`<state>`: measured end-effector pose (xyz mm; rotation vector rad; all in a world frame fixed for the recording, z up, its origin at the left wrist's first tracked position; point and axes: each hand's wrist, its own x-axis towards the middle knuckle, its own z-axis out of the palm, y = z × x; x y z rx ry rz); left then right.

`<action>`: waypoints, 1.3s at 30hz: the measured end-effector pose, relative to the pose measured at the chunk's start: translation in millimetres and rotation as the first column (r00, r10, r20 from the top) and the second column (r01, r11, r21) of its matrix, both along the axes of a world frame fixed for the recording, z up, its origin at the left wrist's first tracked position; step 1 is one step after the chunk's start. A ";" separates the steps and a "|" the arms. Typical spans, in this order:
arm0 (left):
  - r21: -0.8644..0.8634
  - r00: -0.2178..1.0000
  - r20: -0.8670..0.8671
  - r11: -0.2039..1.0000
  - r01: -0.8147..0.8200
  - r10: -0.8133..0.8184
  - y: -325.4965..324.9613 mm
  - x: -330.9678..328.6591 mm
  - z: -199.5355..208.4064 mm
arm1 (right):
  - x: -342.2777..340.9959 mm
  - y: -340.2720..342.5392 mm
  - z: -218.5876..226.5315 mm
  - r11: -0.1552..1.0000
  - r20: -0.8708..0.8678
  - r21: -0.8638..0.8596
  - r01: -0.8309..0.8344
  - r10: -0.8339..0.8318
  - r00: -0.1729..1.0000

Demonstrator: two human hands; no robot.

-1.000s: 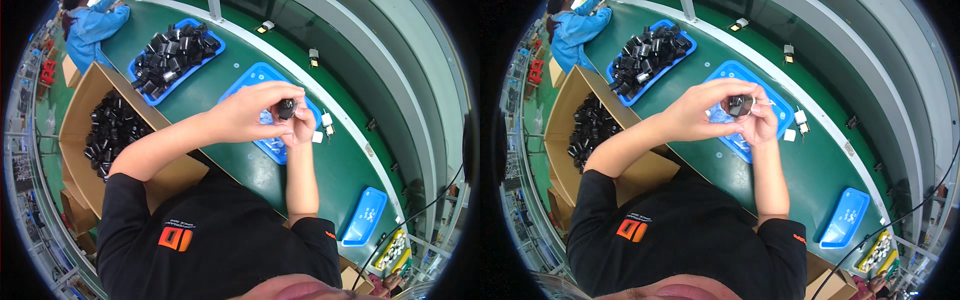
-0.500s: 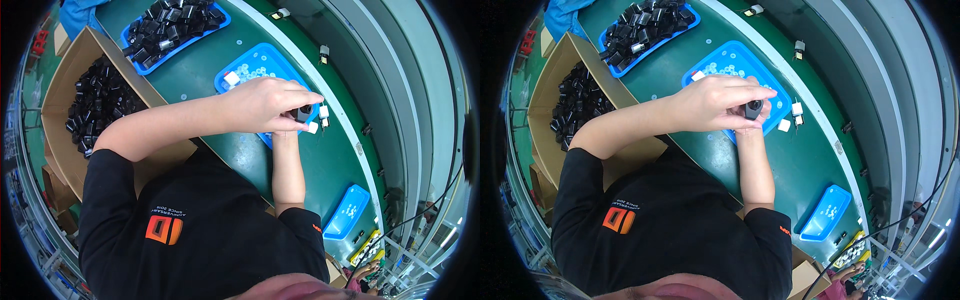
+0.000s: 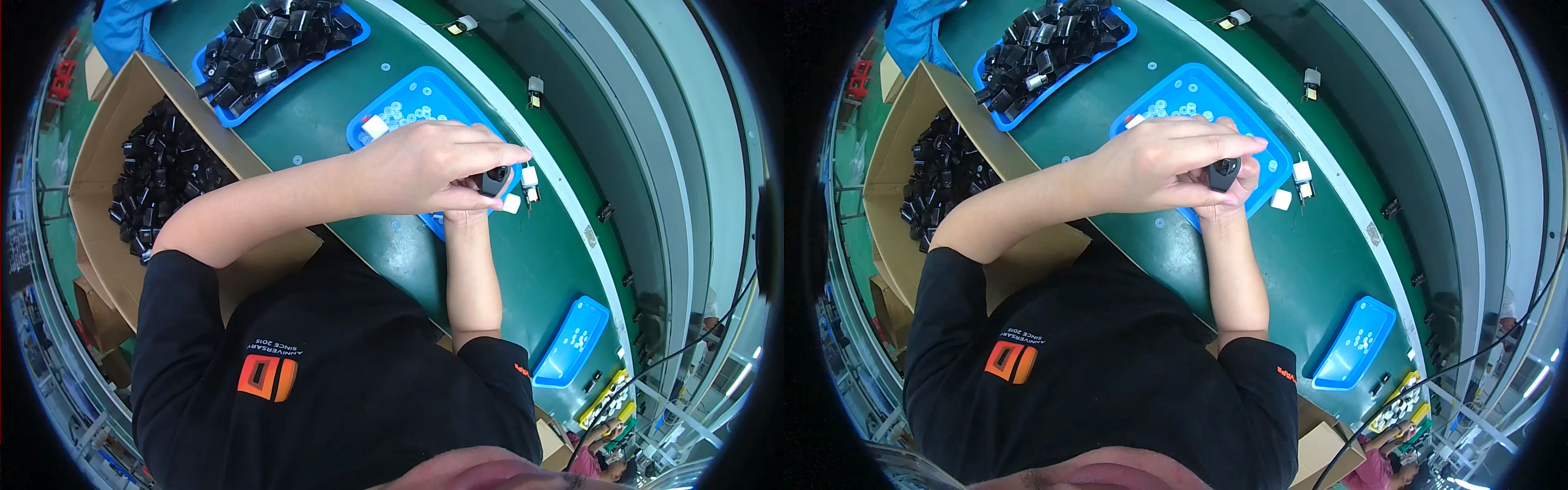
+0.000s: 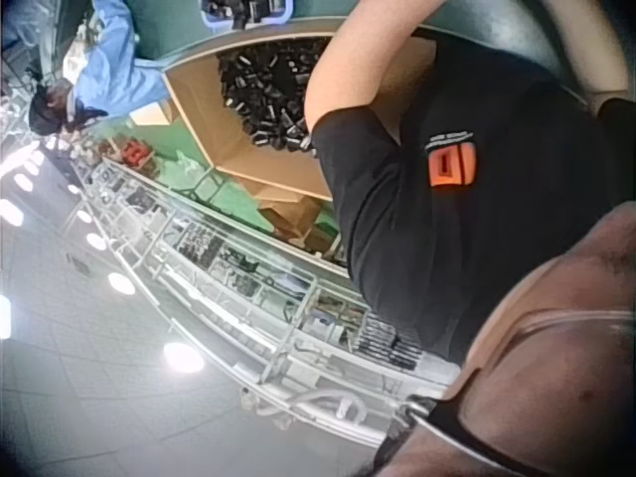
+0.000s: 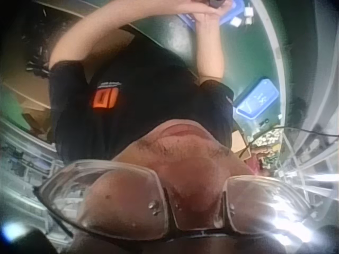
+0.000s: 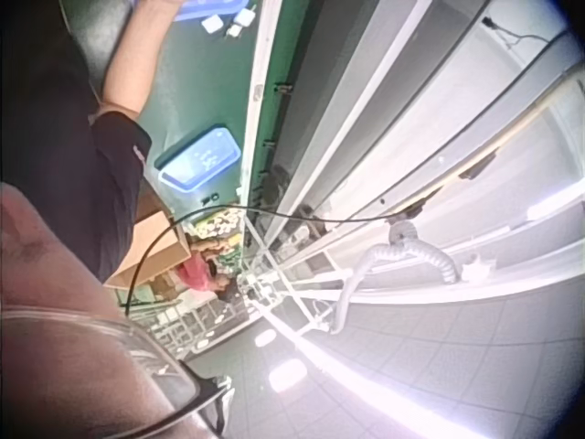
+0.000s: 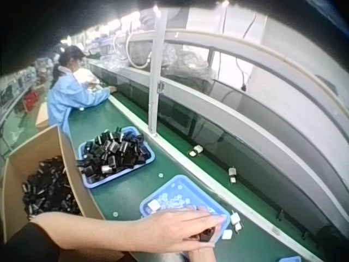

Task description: The person assembles small black plastic casings and white plastic inserts by hand, taking components from a blue plastic tray and a cardboard shipping box and combining them into assembled units.

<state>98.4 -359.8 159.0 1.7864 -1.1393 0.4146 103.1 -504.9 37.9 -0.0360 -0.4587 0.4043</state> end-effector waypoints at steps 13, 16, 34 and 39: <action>0.014 0.997 0.076 1.000 -0.004 0.003 -0.3 3.5 -2.8 | -2.1 1.4 3.8 0.999 -0.064 -0.019 0.047 -0.048 0.997; 0.028 0.998 0.056 1.000 -0.002 0.001 -0.8 1.2 -1.4 | -3.5 2.7 5.2 0.998 -0.077 -0.026 0.062 -0.063 0.995; -0.005 0.997 0.082 1.000 -0.013 0.013 -1.4 -1.2 -6.6 | -11.4 10.7 14.5 0.987 -0.140 -0.062 0.145 -0.153 0.978; -0.001 0.998 0.059 1.000 -0.013 0.013 -4.5 -4.4 -9.9 | -17.3 8.2 15.1 0.985 -0.166 -0.074 0.157 -0.167 0.972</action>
